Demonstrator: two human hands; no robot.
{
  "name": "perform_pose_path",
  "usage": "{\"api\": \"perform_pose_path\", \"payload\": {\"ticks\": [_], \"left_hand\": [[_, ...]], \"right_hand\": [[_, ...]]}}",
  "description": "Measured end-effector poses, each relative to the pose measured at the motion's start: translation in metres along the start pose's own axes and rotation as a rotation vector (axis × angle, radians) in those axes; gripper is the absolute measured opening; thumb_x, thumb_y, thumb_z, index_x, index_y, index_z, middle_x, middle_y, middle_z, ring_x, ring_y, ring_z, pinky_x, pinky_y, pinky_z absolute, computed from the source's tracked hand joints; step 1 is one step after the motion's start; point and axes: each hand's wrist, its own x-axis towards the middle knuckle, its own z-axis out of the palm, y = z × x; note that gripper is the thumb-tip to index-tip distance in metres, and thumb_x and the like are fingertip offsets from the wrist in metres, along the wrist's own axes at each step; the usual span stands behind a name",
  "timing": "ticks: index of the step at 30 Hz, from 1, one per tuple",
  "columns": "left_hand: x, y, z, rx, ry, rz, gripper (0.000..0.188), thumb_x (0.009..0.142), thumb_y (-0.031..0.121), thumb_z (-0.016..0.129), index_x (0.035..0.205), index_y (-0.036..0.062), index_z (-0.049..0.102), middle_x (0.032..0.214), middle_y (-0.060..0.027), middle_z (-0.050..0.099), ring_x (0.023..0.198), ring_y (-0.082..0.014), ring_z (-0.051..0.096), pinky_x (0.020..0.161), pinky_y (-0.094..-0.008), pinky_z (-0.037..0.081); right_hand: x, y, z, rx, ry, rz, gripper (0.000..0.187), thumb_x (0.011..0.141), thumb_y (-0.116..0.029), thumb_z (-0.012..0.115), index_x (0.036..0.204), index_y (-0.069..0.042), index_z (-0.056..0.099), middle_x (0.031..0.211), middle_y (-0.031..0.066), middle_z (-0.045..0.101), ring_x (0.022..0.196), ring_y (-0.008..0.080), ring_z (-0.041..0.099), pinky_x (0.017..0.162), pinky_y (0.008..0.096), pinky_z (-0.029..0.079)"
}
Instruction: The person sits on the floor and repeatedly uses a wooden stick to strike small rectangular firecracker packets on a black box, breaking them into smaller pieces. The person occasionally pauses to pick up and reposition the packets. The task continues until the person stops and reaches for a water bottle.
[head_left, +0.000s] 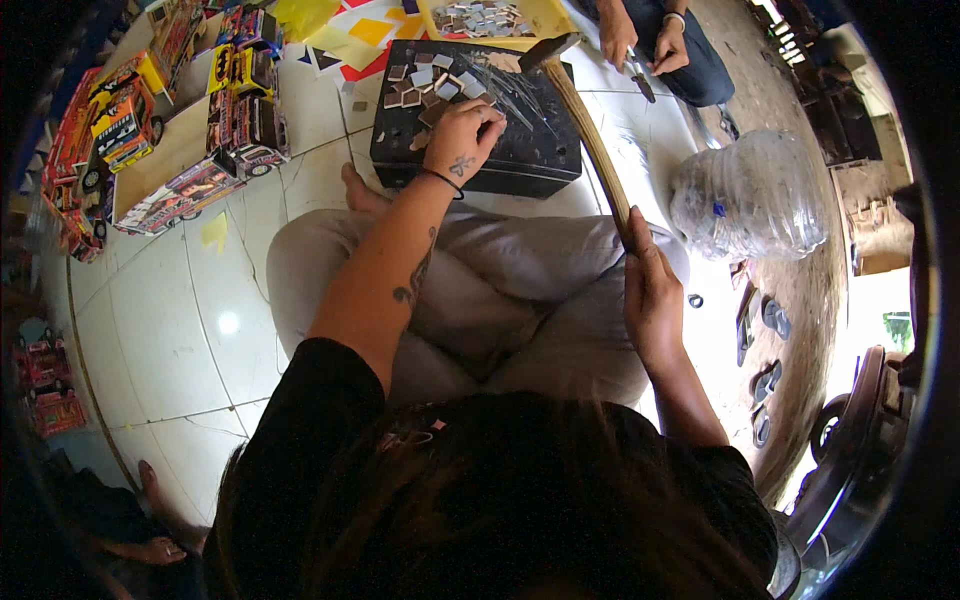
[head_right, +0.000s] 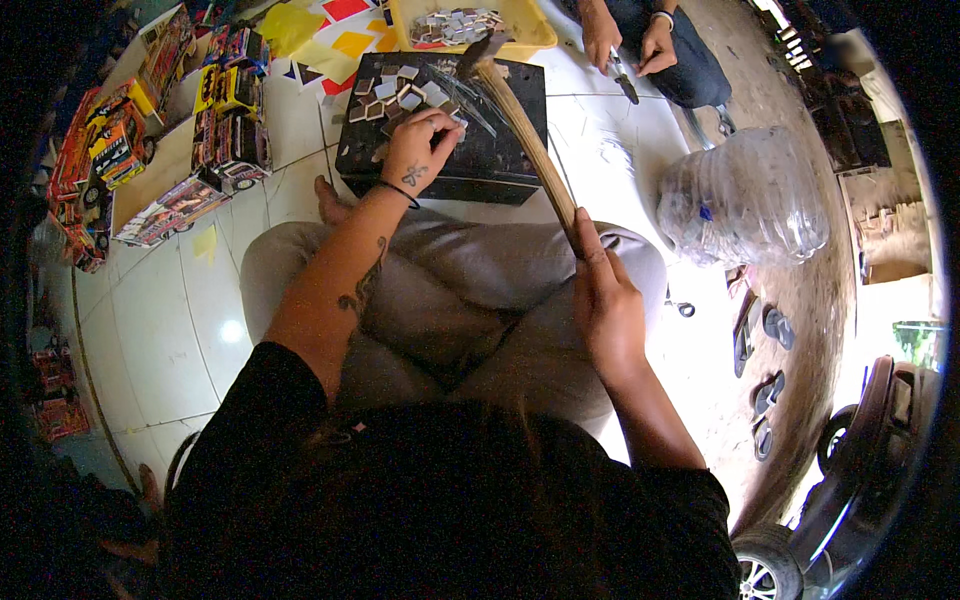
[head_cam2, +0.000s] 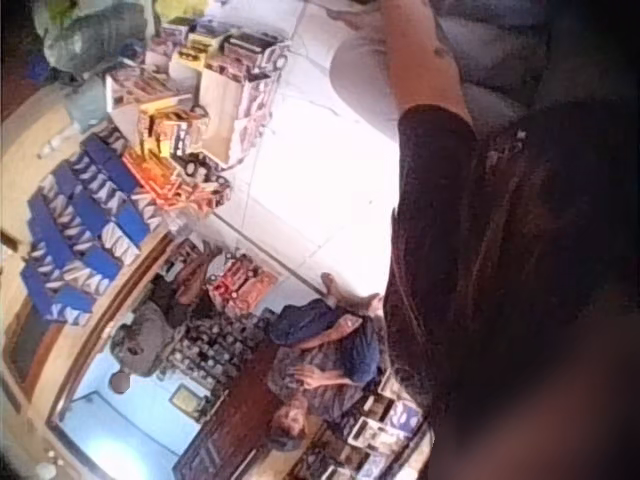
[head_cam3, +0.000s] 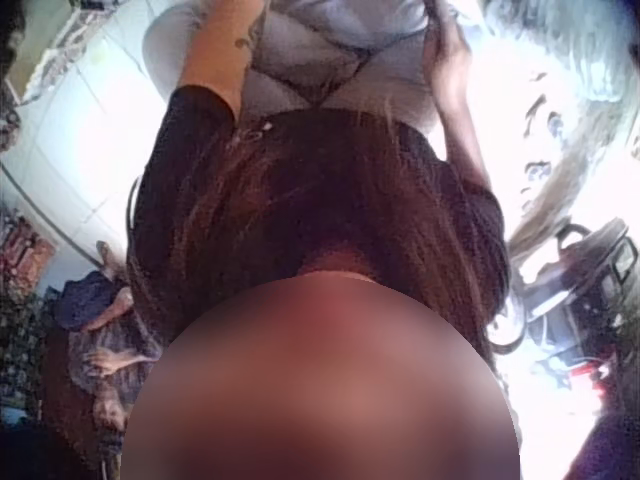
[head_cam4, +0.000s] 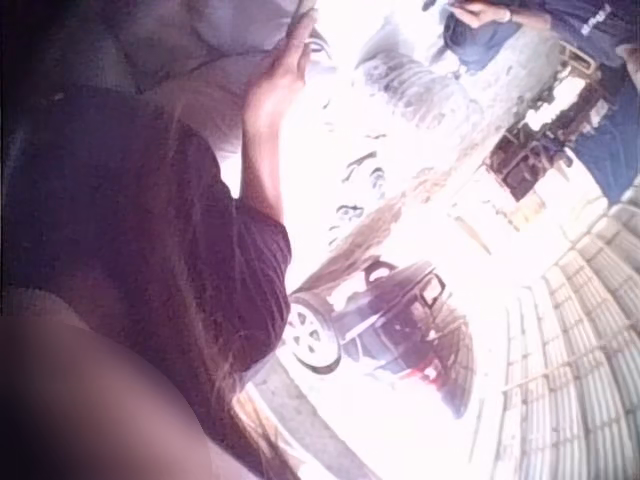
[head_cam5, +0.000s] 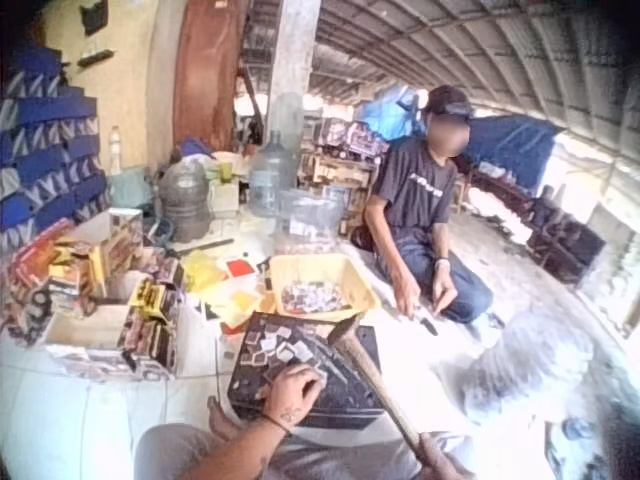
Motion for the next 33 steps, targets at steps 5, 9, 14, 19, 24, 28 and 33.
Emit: {"api": "perform_pose_path", "payload": {"ticks": [5,9,14,19,24,28,33], "left_hand": [[0.002,-0.003,-0.001,-0.016,-0.018,0.02,0.01,0.08,0.011,0.064,0.081,0.0009,0.065,0.084,-0.0109,0.064,0.079,-0.0285,0.063,0.072,-0.0346,0.049],[0.005,-0.004,-0.001,0.002,-0.022,-0.003,0.011,0.081,0.012,0.064,0.082,0.001,0.065,0.086,-0.0113,0.064,0.08,-0.0286,0.063,0.072,-0.0344,0.049],[0.005,-0.002,0.002,-0.032,0.024,-0.02,0.011,0.079,0.013,0.064,0.079,0.0024,0.065,0.081,-0.0115,0.063,0.078,-0.0314,0.059,0.073,-0.0384,0.047],[0.005,0.007,-0.006,0.053,-0.017,-0.002,0.011,0.078,0.014,0.065,0.084,0.0041,0.067,0.083,-0.0108,0.064,0.079,-0.0309,0.059,0.074,-0.0382,0.047],[0.016,0.012,-0.025,-0.107,-0.056,-0.317,0.014,0.077,0.013,0.066,0.088,0.0031,0.067,0.081,-0.0107,0.067,0.073,-0.0237,0.065,0.067,-0.0335,0.051],[0.069,-0.015,-0.042,-0.123,-0.22,-0.524,0.023,0.08,0.017,0.067,0.094,-0.0012,0.066,0.078,-0.0063,0.067,0.062,-0.0111,0.06,0.056,-0.0238,0.047],[0.178,-0.051,-0.046,-0.358,0.064,-0.589,0.023,0.079,0.023,0.067,0.087,0.002,0.069,0.074,-0.0043,0.067,0.063,-0.0143,0.063,0.056,-0.0258,0.048]], "right_hand": [[0.003,0.002,0.0,0.005,-0.06,0.024,0.054,0.088,-0.003,0.051,0.138,-0.021,0.04,0.093,0.02,0.061,0.077,0.033,0.064,0.066,0.0403,0.051],[0.007,0.006,0.002,-0.151,-0.254,0.112,0.053,0.088,0.0,0.05,0.137,-0.018,0.041,0.1,0.0199,0.062,0.086,0.0299,0.065,0.073,0.0358,0.05],[0.033,0.026,0.003,0.072,-0.063,0.035,0.047,0.092,-0.01,0.047,0.137,-0.016,0.039,0.115,0.0211,0.058,0.101,0.0379,0.058,0.084,0.0409,0.047],[0.113,0.076,0.038,-0.225,-0.137,0.112,0.033,0.091,-0.023,0.049,0.121,-0.01,0.047,0.108,0.0178,0.059,0.091,0.0384,0.059,0.076,0.0476,0.047],[0.139,0.106,0.074,-0.184,-0.153,0.089,0.031,0.087,-0.022,0.055,0.114,-0.008,0.047,0.102,0.0194,0.058,0.09,0.0391,0.059,0.076,0.0479,0.047],[0.141,0.089,0.076,-0.402,-0.032,-0.137,0.041,0.08,-0.022,0.064,0.115,-0.008,0.05,0.109,0.0152,0.053,0.101,0.034,0.051,0.086,0.0428,0.043],[0.184,0.042,0.093,-0.31,-0.235,-0.226,0.029,0.078,-0.022,0.065,0.101,-0.005,0.062,0.095,0.015,0.062,0.094,0.0311,0.057,0.083,0.041,0.046]]}}
